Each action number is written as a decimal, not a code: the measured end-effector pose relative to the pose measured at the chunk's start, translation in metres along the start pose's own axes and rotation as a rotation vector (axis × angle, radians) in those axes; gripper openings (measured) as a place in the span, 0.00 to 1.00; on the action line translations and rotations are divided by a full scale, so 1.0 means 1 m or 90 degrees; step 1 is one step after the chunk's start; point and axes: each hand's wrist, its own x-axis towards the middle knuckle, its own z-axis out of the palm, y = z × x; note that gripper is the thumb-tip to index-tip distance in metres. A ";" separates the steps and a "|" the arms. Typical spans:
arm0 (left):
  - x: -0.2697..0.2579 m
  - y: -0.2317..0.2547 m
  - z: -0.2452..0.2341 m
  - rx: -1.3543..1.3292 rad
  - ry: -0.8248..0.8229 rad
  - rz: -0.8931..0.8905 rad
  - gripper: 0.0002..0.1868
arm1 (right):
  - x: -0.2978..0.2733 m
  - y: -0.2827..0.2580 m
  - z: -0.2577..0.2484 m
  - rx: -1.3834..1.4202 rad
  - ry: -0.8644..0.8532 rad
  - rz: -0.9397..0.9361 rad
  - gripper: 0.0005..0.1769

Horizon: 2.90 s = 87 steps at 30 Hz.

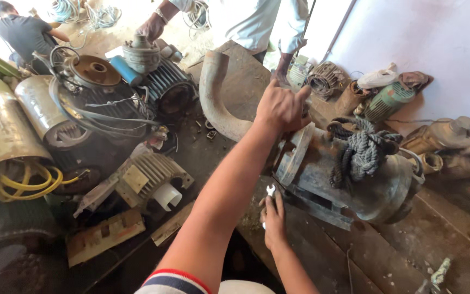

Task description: The person uses a wrench to loosen and remove bolts from a motor housing, then uses a hammer to tap a metal band into place. The person handles the motor, bolts, and tools on a cluttered workbench.

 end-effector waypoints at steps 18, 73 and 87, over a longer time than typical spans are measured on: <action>0.000 0.002 -0.016 0.005 -0.082 -0.024 0.32 | 0.023 0.013 0.019 -0.204 0.144 -0.315 0.21; 0.006 0.001 -0.012 0.011 -0.068 -0.023 0.34 | 0.046 0.044 0.017 -0.154 0.098 -0.349 0.20; 0.004 0.003 0.001 -0.009 -0.034 -0.018 0.29 | 0.042 0.037 0.013 -0.072 0.066 -0.320 0.20</action>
